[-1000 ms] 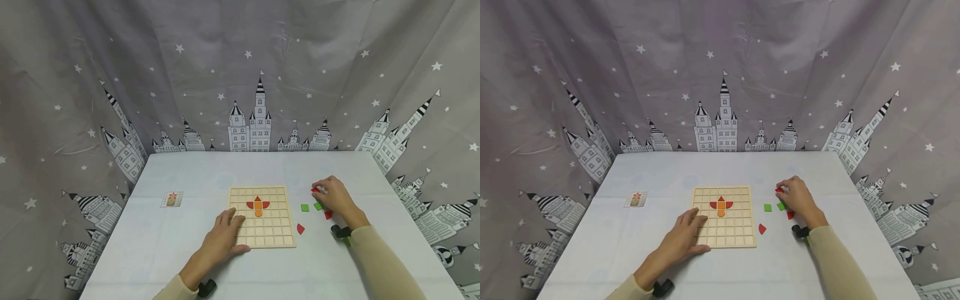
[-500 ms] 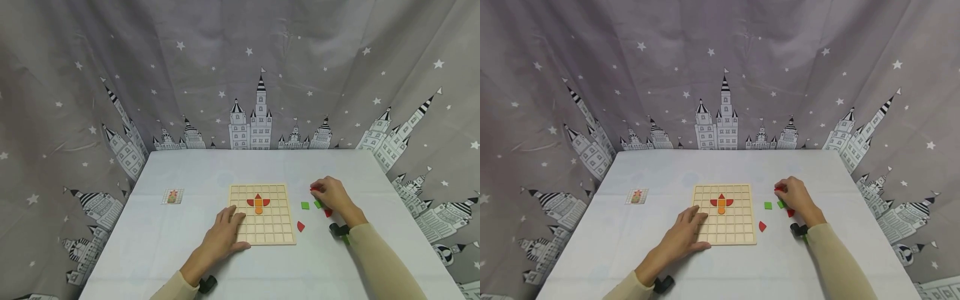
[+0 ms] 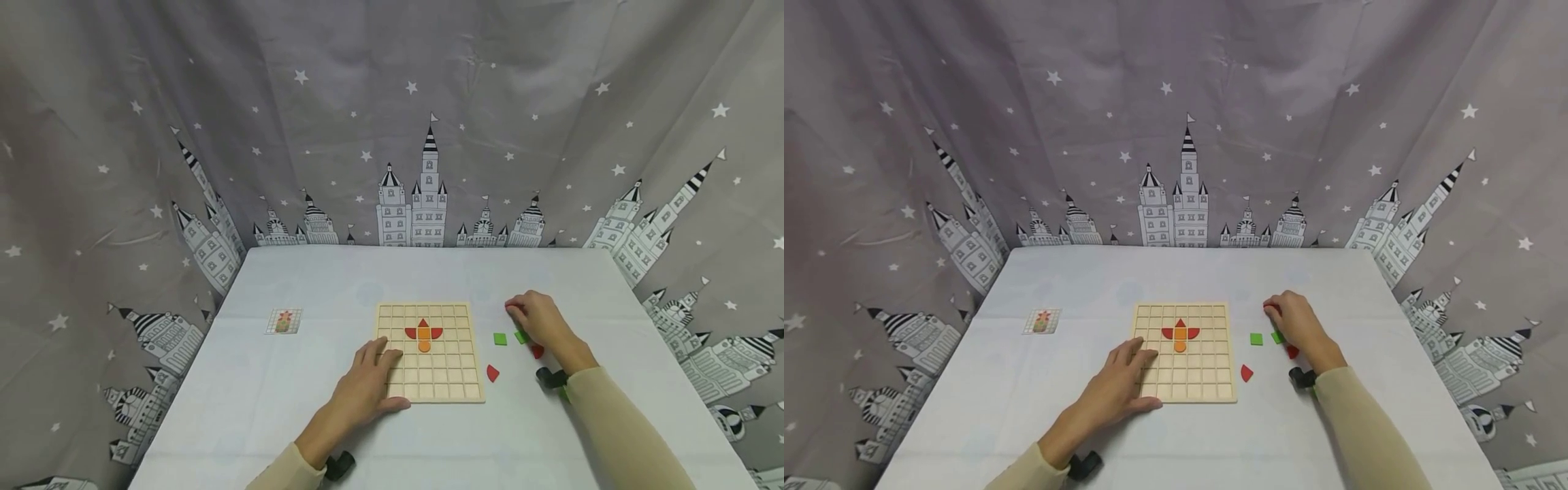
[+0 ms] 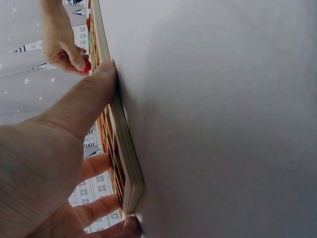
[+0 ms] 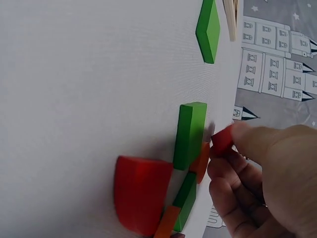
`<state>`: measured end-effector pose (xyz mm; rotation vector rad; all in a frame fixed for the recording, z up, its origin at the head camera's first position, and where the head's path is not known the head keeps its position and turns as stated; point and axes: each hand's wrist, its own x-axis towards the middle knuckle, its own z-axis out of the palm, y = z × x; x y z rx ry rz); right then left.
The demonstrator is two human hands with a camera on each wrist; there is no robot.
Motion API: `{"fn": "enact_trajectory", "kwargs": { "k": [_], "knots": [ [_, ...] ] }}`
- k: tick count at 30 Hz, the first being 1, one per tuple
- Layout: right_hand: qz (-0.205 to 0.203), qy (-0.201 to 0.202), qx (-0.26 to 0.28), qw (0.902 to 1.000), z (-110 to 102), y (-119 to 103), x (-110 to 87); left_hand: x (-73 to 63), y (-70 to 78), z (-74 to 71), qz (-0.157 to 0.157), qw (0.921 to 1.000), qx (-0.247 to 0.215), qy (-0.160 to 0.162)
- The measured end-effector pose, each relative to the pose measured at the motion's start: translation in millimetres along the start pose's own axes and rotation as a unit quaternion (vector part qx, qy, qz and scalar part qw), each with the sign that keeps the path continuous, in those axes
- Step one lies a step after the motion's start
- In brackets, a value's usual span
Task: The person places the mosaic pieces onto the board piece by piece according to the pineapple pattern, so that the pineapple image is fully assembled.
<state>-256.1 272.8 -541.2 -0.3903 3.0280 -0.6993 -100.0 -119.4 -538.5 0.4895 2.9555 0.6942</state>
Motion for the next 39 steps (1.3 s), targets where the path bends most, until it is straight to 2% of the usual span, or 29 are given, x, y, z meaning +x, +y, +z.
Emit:
{"fn": "enact_trajectory", "kwargs": {
  "k": [6, 17, 28, 33, 39],
  "knots": [
    [0.0, 0.018, -0.009, 0.9998, 1.2, -5.3, 2.0, -0.4, -0.6, 0.4, -0.001, 1.0, -0.003, 0.0],
    [-0.018, 0.032, 0.061, 0.9975, 2.1, -25.5, -2.6, -0.7, -0.4, 0.3, -0.002, 1.0, -0.002, 0.0],
    [-0.042, -0.006, 0.106, 0.9934, 7.5, -59.2, -10.4, -1.2, -1.5, 1.5, 0.003, 1.0, 0.0, 0.003],
    [-0.081, -0.004, 0.11, 0.9906, 14.5, -74.5, -13.0, -0.6, -1.7, 1.3, 0.002, 1.0, 0.002, 0.004],
    [-0.08, -0.032, 0.125, 0.9885, 26.9, -90.9, -15.9, -0.6, -2.2, 0.7, 0.002, 1.0, 0.003, 0.001]
  ]
}}
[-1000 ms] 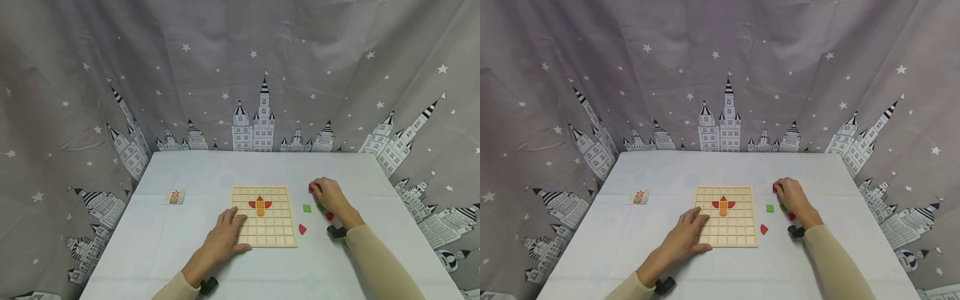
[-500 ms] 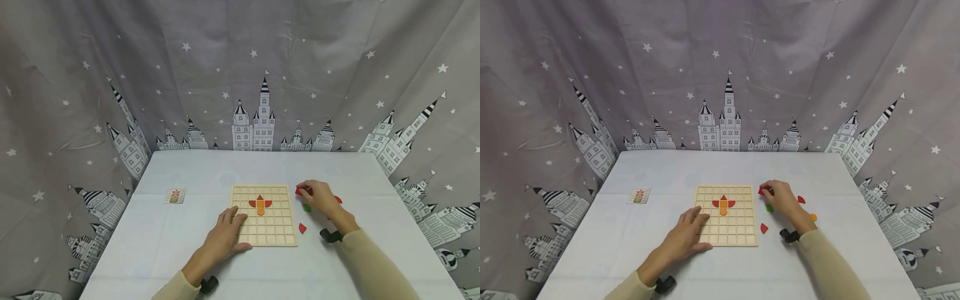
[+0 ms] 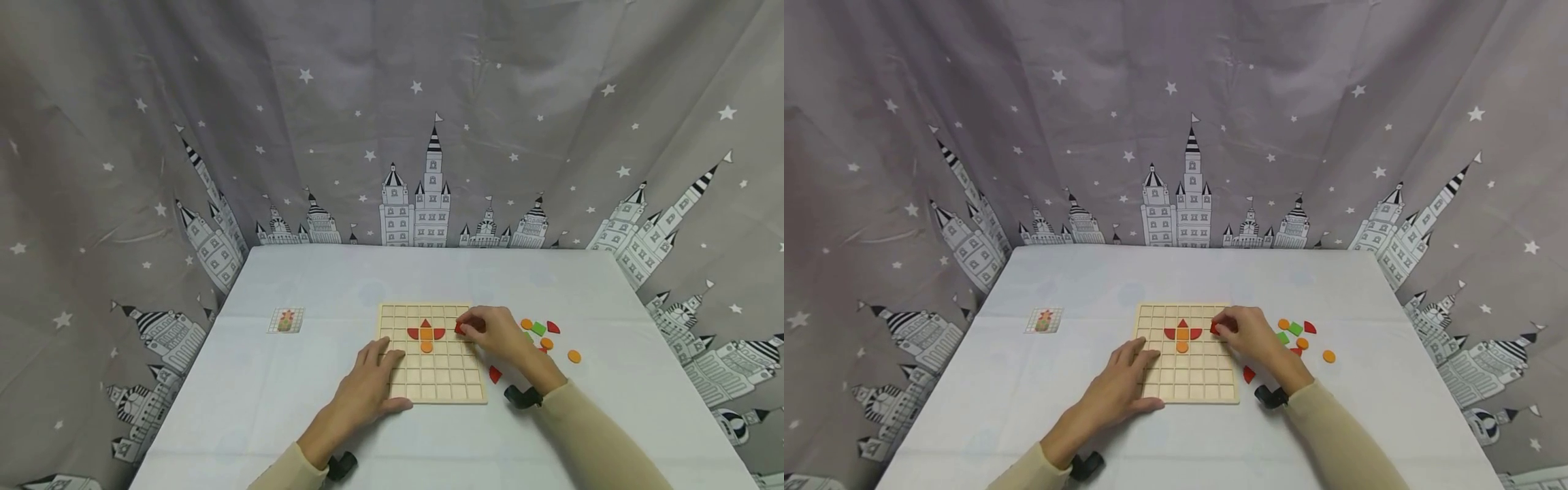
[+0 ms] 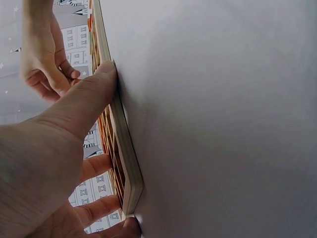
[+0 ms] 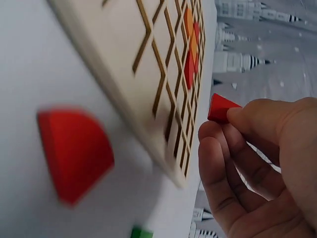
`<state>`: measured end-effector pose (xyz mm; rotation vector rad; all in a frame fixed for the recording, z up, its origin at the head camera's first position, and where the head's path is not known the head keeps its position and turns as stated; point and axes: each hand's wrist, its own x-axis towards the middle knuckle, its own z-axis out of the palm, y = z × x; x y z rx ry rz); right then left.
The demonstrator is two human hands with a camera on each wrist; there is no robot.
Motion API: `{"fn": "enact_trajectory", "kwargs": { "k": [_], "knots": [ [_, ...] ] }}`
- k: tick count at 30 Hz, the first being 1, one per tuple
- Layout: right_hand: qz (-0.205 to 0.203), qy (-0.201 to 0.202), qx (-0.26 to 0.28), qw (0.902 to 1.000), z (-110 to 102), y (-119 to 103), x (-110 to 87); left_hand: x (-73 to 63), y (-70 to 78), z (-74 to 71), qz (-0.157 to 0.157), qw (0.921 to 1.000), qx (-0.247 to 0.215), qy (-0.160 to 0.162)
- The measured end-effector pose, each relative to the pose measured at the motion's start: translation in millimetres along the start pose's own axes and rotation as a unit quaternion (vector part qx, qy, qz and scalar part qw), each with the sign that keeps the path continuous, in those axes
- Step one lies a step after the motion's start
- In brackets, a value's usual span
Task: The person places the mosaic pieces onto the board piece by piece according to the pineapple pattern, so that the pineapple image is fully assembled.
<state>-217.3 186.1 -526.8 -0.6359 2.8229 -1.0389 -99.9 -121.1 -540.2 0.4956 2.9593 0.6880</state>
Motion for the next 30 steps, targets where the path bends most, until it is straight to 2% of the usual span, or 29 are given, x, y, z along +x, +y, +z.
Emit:
{"fn": "enact_trajectory", "kwargs": {
  "k": [9, 18, 30],
  "knots": [
    [-0.029, -0.03, 0.015, 0.999, 15.5, -14.7, 2.1, -0.7, 0.9, -1.4, 0.001, 1.0, -0.007, -0.003],
    [-0.059, -0.029, 0.003, 0.9978, 26.4, -13.7, 2.7, -1.5, 1.6, -1.7, 0.0, 1.0, -0.003, -0.004],
    [-0.09, -0.031, 0.004, 0.9955, 30.7, -14.4, 4.5, -1.0, 0.2, -0.8, 0.003, 1.0, -0.005, -0.004]
  ]
}}
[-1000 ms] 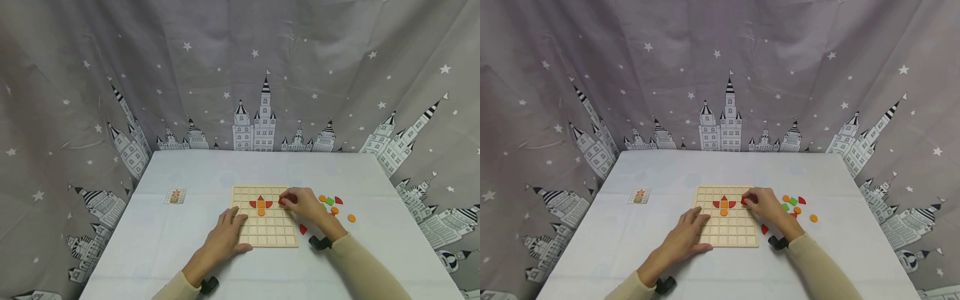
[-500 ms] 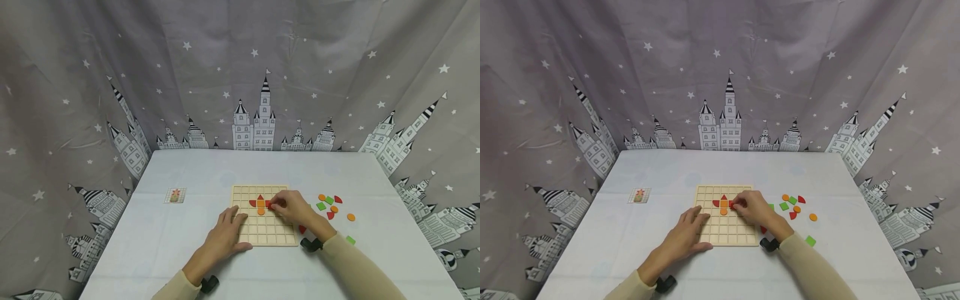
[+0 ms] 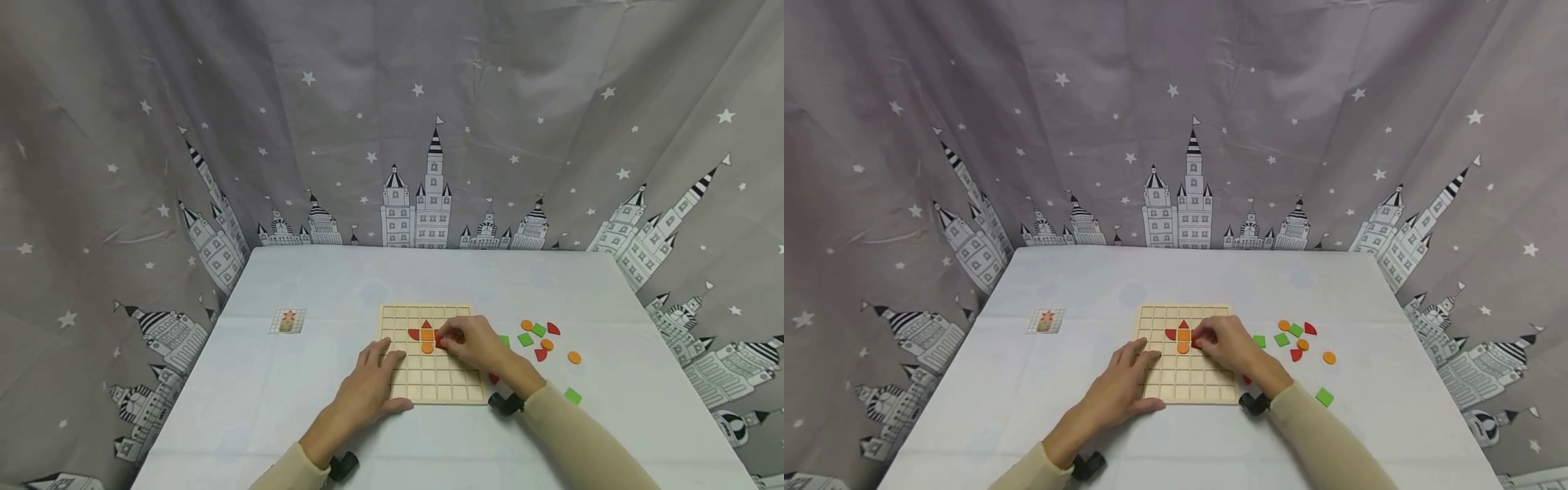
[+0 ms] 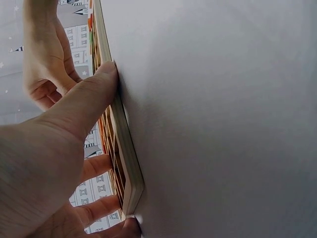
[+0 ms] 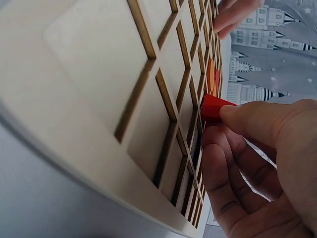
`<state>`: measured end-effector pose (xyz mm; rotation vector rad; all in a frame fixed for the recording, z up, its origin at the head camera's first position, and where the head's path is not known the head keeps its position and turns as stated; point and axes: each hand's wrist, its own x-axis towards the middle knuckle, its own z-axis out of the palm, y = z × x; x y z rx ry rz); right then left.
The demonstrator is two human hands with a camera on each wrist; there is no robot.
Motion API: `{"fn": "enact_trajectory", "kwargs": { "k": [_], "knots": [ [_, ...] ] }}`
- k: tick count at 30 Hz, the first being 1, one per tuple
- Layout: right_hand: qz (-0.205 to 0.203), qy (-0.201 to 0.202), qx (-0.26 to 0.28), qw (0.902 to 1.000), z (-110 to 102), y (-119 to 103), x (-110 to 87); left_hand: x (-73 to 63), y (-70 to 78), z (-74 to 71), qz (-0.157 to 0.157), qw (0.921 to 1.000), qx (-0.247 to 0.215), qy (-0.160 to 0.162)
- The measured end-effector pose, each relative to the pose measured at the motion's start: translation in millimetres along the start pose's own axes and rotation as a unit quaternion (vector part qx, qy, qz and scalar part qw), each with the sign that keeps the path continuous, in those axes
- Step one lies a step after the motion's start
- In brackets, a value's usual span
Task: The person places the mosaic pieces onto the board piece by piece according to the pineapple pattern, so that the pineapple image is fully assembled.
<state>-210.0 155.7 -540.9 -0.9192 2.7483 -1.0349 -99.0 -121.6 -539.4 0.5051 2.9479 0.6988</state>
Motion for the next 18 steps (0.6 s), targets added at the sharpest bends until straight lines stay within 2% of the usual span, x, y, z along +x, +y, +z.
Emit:
{"fn": "enact_trajectory", "kwargs": {
  "k": [10, 18],
  "knots": [
    [0.003, -0.002, 0.006, 1.0, 1.3, -1.1, -0.6, -0.5, 1.2, -0.8, 0.005, 1.0, 0.001, 0.007],
    [0.03, -0.01, 0.0, 0.9995, 3.1, -3.1, -2.1, -0.6, 1.3, -1.0, 0.006, 1.0, 0.002, 0.004]
  ]
}}
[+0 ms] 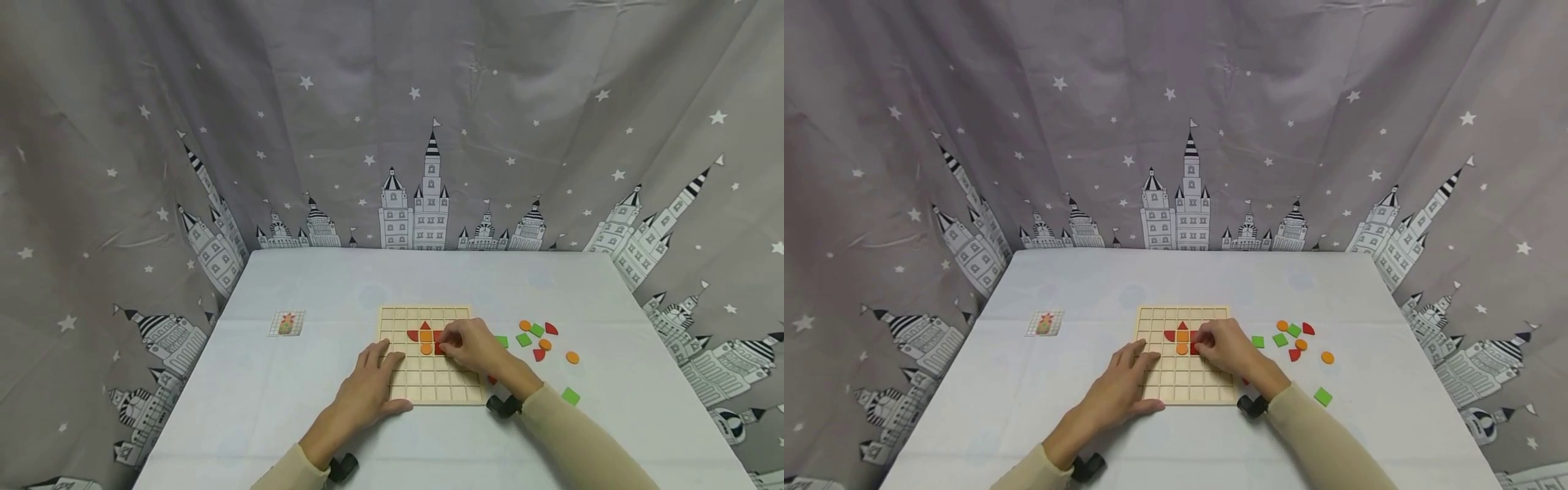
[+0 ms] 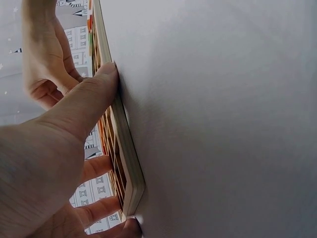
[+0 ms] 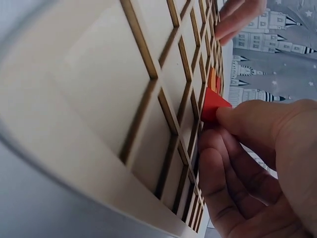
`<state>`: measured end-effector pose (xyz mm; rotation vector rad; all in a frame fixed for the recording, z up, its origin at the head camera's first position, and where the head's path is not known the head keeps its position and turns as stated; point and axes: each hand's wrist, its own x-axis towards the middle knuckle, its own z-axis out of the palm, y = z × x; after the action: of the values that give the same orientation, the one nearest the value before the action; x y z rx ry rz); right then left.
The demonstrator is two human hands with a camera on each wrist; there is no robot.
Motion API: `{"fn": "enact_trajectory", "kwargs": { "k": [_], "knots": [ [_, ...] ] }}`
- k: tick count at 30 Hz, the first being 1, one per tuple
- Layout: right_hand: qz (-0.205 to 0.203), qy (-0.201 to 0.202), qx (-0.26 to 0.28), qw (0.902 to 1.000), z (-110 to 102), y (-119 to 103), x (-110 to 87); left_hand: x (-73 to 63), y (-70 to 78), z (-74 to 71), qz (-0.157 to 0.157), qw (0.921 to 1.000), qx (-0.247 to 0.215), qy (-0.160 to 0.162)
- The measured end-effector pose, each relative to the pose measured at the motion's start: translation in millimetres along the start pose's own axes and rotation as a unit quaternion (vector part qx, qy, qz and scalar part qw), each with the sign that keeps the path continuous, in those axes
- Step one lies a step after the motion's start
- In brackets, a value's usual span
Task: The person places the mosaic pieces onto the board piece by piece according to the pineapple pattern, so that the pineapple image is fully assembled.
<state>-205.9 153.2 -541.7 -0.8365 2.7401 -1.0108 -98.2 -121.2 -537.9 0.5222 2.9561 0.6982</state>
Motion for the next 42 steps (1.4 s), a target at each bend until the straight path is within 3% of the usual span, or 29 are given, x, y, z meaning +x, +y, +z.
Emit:
{"fn": "enact_trajectory", "kwargs": {
  "k": [22, 36, 42],
  "knots": [
    [0.029, 0.008, -0.062, 0.9976, 3.8, -9.0, -6.4, 0.3, 0.0, -0.1, -0.008, 1.0, -0.004, -0.002],
    [-0.014, 0.024, -0.053, 0.9982, -4.4, -0.9, -10.8, 0.6, -2.6, 1.9, -0.015, 0.9998, -0.002, -0.014],
    [0.014, 0.04, -0.05, 0.9978, -15.5, 7.4, -12.3, 1.0, -1.9, 1.2, -0.013, 0.9998, -0.004, -0.013]
  ]
}}
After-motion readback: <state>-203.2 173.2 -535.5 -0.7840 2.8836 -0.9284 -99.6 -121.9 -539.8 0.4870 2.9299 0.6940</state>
